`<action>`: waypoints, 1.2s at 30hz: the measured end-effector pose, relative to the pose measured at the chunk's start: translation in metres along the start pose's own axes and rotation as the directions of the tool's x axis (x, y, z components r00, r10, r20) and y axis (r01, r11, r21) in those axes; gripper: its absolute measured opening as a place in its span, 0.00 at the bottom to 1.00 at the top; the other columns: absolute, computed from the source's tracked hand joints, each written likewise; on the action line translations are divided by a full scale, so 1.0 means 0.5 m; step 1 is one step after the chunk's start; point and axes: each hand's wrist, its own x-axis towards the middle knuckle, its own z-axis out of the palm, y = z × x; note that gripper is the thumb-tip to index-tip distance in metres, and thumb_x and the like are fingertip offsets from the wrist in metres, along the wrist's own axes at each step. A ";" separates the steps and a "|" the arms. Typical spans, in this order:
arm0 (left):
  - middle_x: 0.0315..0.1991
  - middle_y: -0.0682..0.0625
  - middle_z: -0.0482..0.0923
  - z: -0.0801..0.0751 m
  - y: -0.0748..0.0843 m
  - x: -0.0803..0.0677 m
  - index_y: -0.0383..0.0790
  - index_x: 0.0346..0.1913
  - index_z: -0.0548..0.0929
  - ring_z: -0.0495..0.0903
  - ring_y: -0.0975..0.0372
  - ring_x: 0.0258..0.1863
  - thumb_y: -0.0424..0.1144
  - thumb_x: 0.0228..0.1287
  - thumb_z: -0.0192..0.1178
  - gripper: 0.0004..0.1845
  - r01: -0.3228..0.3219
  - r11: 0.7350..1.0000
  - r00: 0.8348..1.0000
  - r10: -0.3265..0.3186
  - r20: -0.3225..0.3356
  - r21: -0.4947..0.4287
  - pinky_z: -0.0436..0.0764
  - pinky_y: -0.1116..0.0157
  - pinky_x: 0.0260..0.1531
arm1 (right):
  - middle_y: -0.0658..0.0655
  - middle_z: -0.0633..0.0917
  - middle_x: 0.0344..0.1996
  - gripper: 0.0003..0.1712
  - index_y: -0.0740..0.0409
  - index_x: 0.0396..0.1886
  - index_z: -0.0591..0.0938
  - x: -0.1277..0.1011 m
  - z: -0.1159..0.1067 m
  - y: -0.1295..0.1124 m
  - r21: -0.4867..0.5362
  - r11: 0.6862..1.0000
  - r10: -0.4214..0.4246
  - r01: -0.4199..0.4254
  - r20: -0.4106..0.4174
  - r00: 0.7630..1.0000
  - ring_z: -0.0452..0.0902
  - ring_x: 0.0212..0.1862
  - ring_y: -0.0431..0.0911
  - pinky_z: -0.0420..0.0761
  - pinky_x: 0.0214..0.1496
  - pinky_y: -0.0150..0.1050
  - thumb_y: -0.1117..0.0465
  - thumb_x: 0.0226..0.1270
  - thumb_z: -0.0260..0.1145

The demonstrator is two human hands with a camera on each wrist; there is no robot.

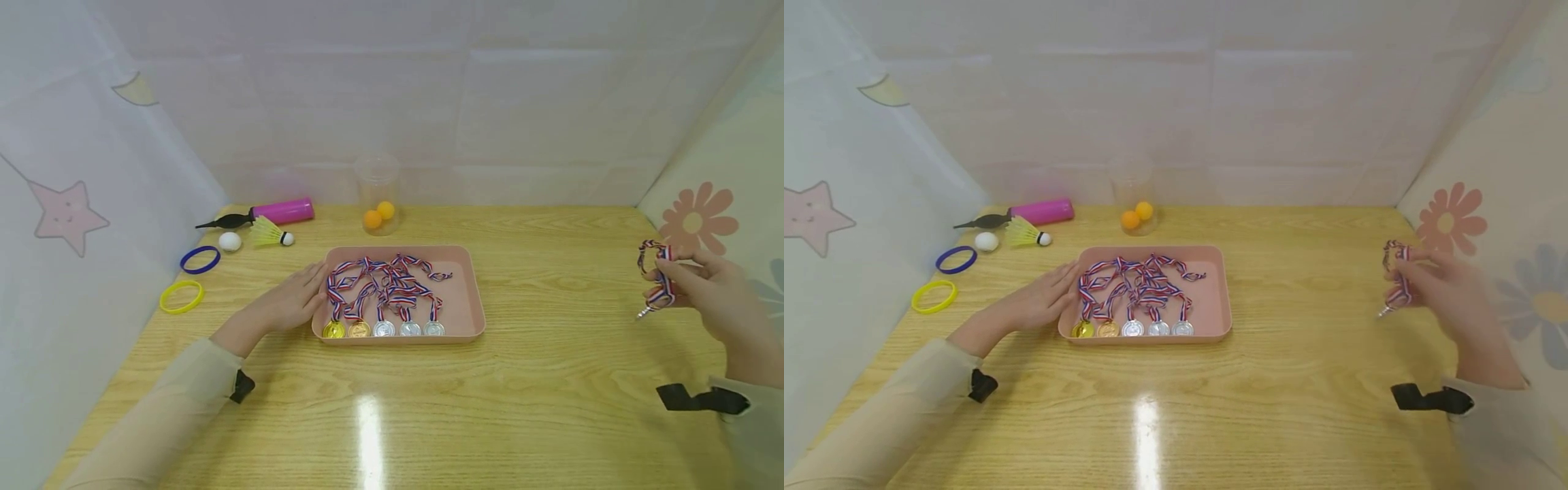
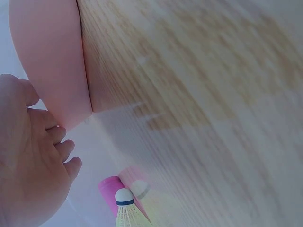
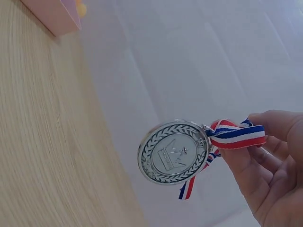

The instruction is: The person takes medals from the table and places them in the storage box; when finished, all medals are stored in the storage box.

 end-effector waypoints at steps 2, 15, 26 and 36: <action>0.69 0.32 0.43 0.001 0.000 0.001 0.24 0.69 0.48 0.43 0.42 0.68 0.40 0.74 0.38 0.29 -0.001 1.000 1.000 0.001 -0.002 -0.001 0.48 0.48 0.64 | 0.52 0.85 0.27 0.02 0.61 0.35 0.75 0.015 0.026 -0.010 0.061 0.998 -0.014 0.013 0.024 1.000 0.82 0.22 0.45 0.81 0.22 0.35 0.69 0.67 0.56; 0.70 0.33 0.43 0.004 -0.001 0.003 0.25 0.69 0.48 0.44 0.42 0.68 0.41 0.73 0.38 0.30 -0.001 1.000 1.000 0.001 -0.007 0.014 0.48 0.48 0.64 | 0.51 0.85 0.37 0.11 0.66 0.38 0.76 0.073 0.195 -0.070 -0.090 0.995 -0.017 0.032 0.163 0.987 0.77 0.24 0.41 0.81 0.24 0.36 0.60 0.66 0.60; 0.69 0.32 0.44 0.001 0.002 0.000 0.24 0.69 0.48 0.44 0.42 0.67 0.40 0.74 0.38 0.29 -0.003 1.000 1.000 0.003 -0.013 0.006 0.48 0.48 0.64 | 0.52 0.83 0.43 0.17 0.69 0.43 0.74 0.095 0.310 -0.102 -0.120 0.990 -0.022 0.074 0.384 0.923 0.80 0.25 0.49 0.81 0.26 0.43 0.57 0.67 0.59; 0.69 0.31 0.44 -0.002 0.005 0.000 0.23 0.68 0.48 0.44 0.42 0.68 0.39 0.73 0.39 0.29 -0.005 1.000 1.000 0.005 -0.013 0.000 0.48 0.48 0.64 | 0.57 0.84 0.39 0.16 0.66 0.40 0.77 0.115 0.384 -0.048 -0.212 0.977 0.074 0.026 0.452 0.889 0.76 0.22 0.46 0.81 0.24 0.42 0.55 0.65 0.62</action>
